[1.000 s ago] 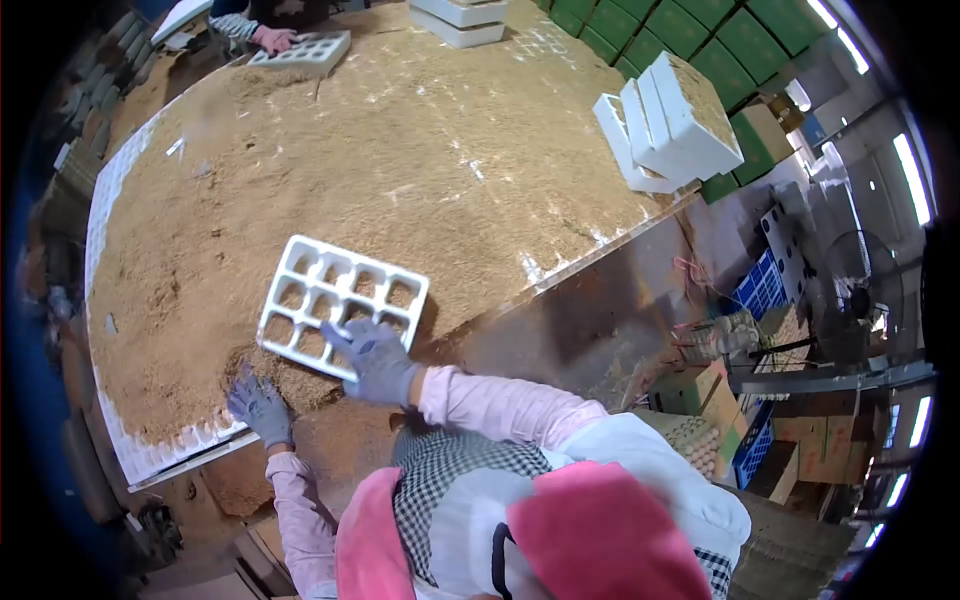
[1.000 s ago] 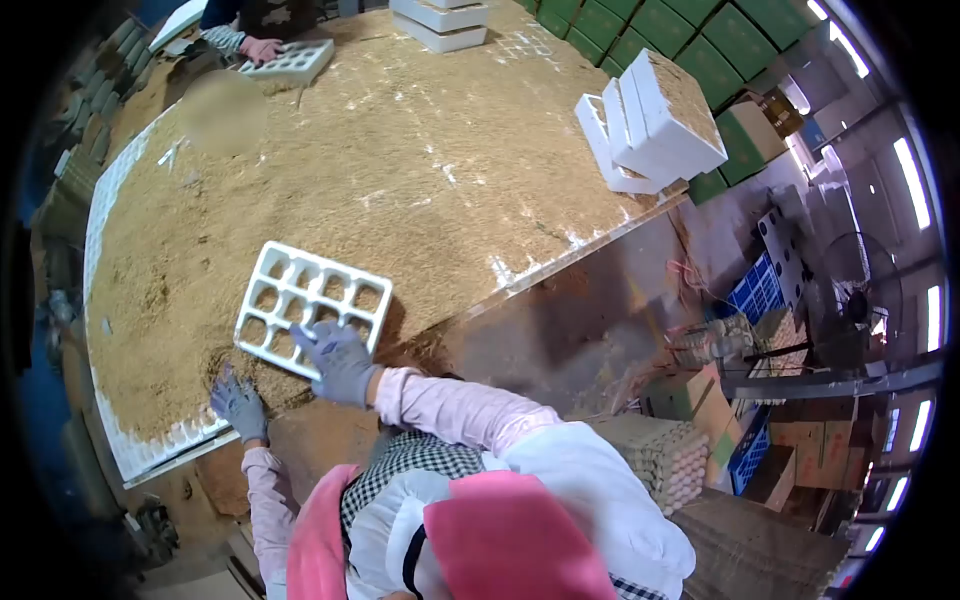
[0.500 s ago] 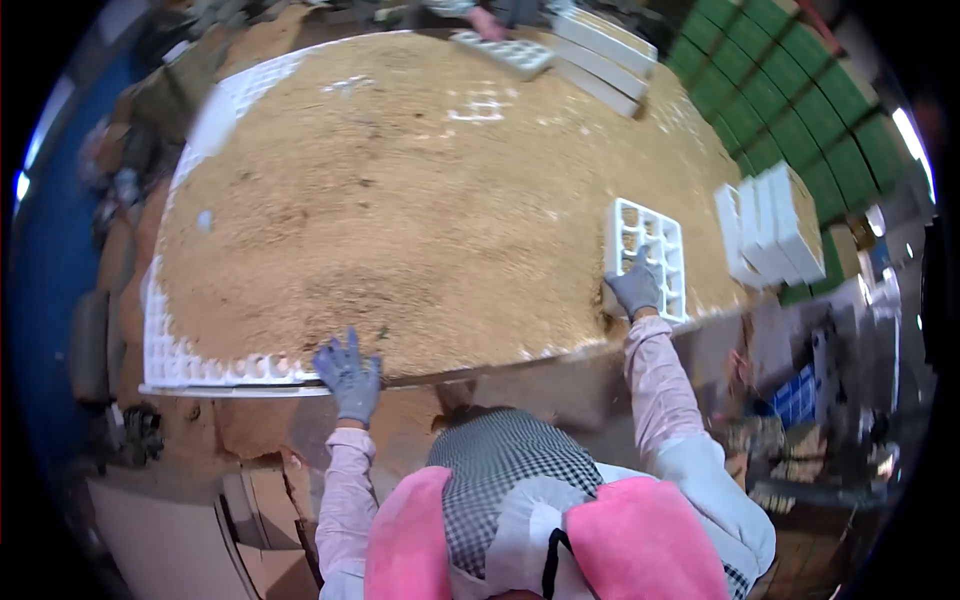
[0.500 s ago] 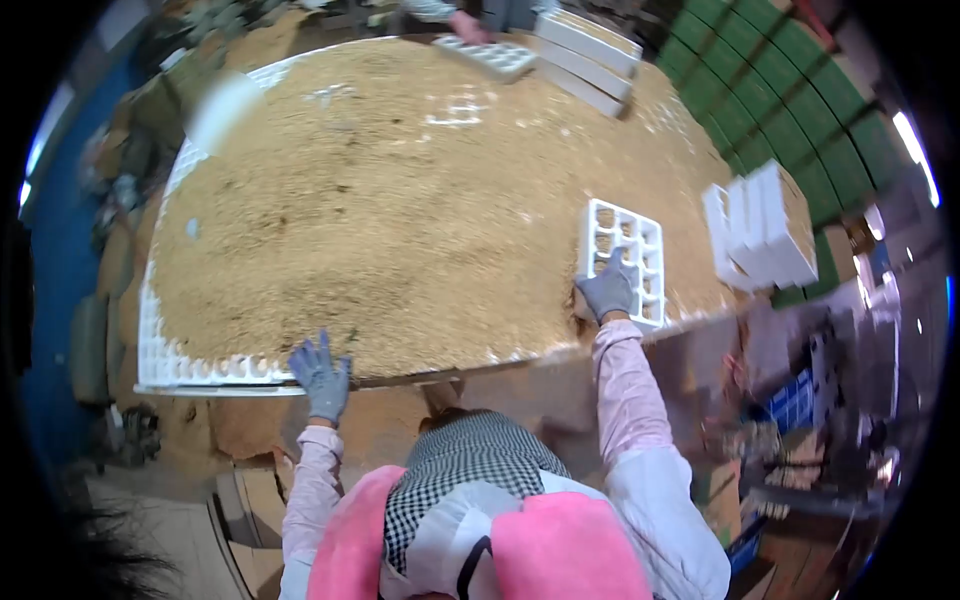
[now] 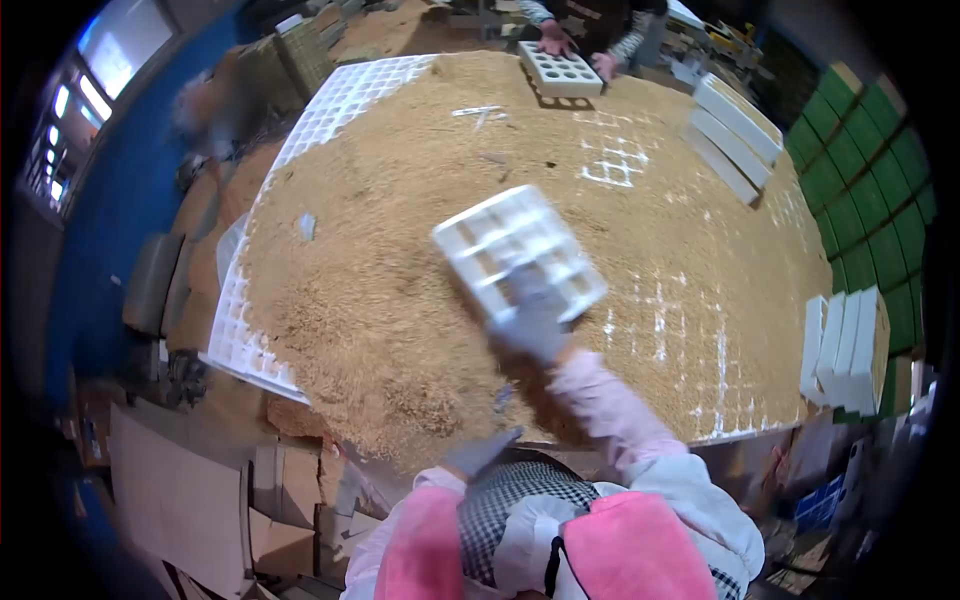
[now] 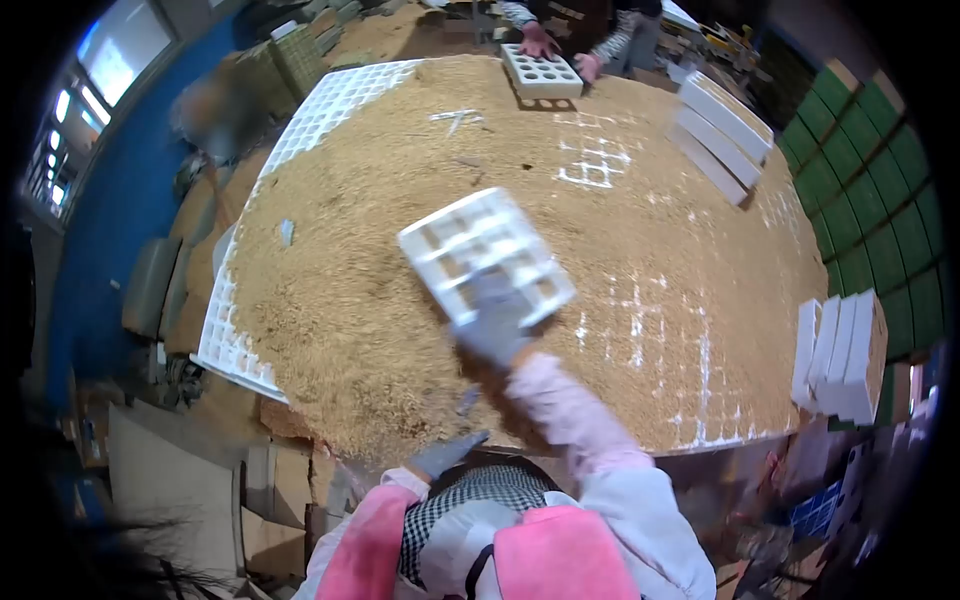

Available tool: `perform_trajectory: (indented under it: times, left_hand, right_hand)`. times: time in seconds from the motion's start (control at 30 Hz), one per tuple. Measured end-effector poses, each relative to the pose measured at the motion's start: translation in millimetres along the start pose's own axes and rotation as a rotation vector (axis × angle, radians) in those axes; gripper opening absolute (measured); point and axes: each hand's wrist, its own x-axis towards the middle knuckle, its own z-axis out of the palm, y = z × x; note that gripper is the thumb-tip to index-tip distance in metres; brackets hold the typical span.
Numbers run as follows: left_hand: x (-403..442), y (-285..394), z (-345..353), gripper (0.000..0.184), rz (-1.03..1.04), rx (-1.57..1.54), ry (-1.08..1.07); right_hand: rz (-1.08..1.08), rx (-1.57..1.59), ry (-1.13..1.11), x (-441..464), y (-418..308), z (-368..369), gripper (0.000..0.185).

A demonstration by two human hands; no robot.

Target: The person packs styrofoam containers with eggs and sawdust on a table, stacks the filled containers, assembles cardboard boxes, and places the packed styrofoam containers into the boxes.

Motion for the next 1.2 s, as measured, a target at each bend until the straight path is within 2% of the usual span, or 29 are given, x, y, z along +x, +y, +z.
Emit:
perform_trajectory:
  times: [0.03,0.07,0.1,0.13,0.17,0.2,0.27,0.33,0.4,0.43,0.47,0.5,0.53,0.57,0.6,0.67,0.7,0.73,0.77,0.8,0.83,0.87,0.9,0.97,1.0,1.03,1.07,1.13,1.2]
  left_hand:
    - [-0.3,19.6,-9.6,0.050,0.122,0.420,0.398]
    - [-1.0,30.1,-26.6,0.048,0.226,0.850,0.794]
    - [4.2,24.9,-47.8,0.048,0.121,0.914,0.792]
    - [10.3,16.8,-68.6,0.048,0.017,0.973,0.784]
    - [5.8,7.8,-90.5,0.044,0.044,0.965,0.888]
    - [-2.8,-4.5,-114.0,0.041,0.074,0.958,0.991]
    - [-19.3,-33.9,-162.8,0.040,0.067,0.998,1.028]
    - [-42.4,-57.5,-208.5,0.039,0.071,1.048,1.045]
    - [-65.2,-72.3,-251.3,0.038,-0.071,1.067,1.003]
    - [-78.6,-76.4,-268.6,0.038,-0.108,1.027,1.014]
    - [-93.5,-83.2,-284.5,0.039,-0.148,0.985,1.031]
    - [-104.0,-111.5,-299.8,0.041,-0.225,1.017,1.109]
    - [-111.6,-136.7,-312.5,0.044,-0.301,1.047,1.193]
    - [-135.8,-126.1,-318.6,0.047,-0.429,0.886,1.171]
    - [-158.8,-115.5,-324.1,0.051,-0.545,0.725,1.137]
    - [-182.6,-144.6,-315.0,0.064,-0.272,0.373,1.228]
    - [-181.4,-157.9,-301.6,0.066,-0.192,0.635,1.276]
    - [-174.8,-164.3,-290.1,0.068,-0.107,0.889,1.317]
    - [-173.7,-140.1,-273.7,0.067,0.022,0.732,1.128]
    - [-171.7,-110.1,-248.1,0.066,0.138,0.576,0.929]
    - [-150.2,-101.1,-217.4,0.063,0.327,0.629,0.945]
    - [-129.6,-101.8,-193.3,0.060,0.522,0.679,0.955]
    - [-113.5,-107.1,-184.3,0.060,0.548,0.671,0.922]
    - [-82.6,-107.3,-174.4,0.056,0.427,0.747,0.817]
    - [-83.1,-102.5,-184.0,0.055,0.283,0.858,0.821]
    - [-83.9,-108.6,-198.8,0.056,0.341,0.873,0.939]
    - [-85.2,-118.5,-216.7,0.056,0.400,0.887,1.056]
    - [-92.1,-134.9,-247.1,0.059,0.416,1.017,1.291]
    - [-104.5,-145.0,-267.4,0.060,-0.036,0.969,1.164]
  right_hand:
    - [-0.018,-0.065,0.141,6.2,50.0,-0.4,0.065]
    - [0.212,-0.030,0.034,26.0,80.0,-30.2,0.062]
    - [0.279,-0.298,0.064,36.6,149.6,-20.5,0.073]
    - [0.599,-0.334,0.043,53.6,139.7,-56.7,0.090]
    - [0.675,-0.224,-0.050,59.3,200.7,-47.5,0.101]
    - [0.661,-0.227,-0.056,65.1,183.5,-49.9,0.101]
    - [0.786,0.004,-0.321,80.2,137.2,-64.6,0.103]
    - [0.509,-0.117,-0.311,84.3,137.8,10.1,0.106]
    - [0.396,-0.141,-0.458,90.4,23.6,24.3,0.110]
    - [0.277,-0.170,-0.392,83.7,-18.1,46.1,0.106]
    - [0.321,-0.140,-0.405,82.0,-61.1,53.9,0.103]
    - [0.365,-0.110,-0.422,76.8,-90.4,56.1,0.101]
    - [0.245,-0.065,-0.385,65.3,-98.7,61.5,0.098]
    - [0.122,-0.026,-0.341,52.6,-107.3,63.7,0.096]
    - [0.086,0.022,-0.419,36.4,-111.9,56.6,0.094]
    - [-0.022,0.100,-0.243,-7.9,-103.0,29.3,0.081]
    - [0.095,0.045,-0.165,-31.5,-90.0,10.9,0.076]
    - [0.321,-0.122,-0.190,-51.5,-79.2,-14.7,0.076]
    - [0.321,-0.257,-0.017,-85.1,-33.8,-24.7,0.082]
    - [0.424,-0.568,0.164,-127.3,11.1,-24.6,0.093]
    - [0.830,-0.517,0.082,-137.3,9.9,-56.0,0.101]
    - [1.091,-0.246,-0.062,-156.4,27.1,-71.2,0.103]
    - [1.124,-0.266,-0.052,-168.0,26.8,-61.7,0.103]
    - [0.820,-0.318,-0.002,-163.3,26.1,-14.1,0.098]
    - [0.659,-0.347,0.009,-154.4,19.5,13.1,0.095]
    - [0.613,-0.259,-0.050,-117.6,-50.7,15.9,0.092]
    - [0.390,-0.277,-0.204,-81.7,-113.5,14.1,0.092]
    - [0.354,-0.125,-0.196,-50.7,-162.2,71.5,0.091]
    - [0.314,-0.087,-0.365,-14.6,-232.3,64.2,0.091]
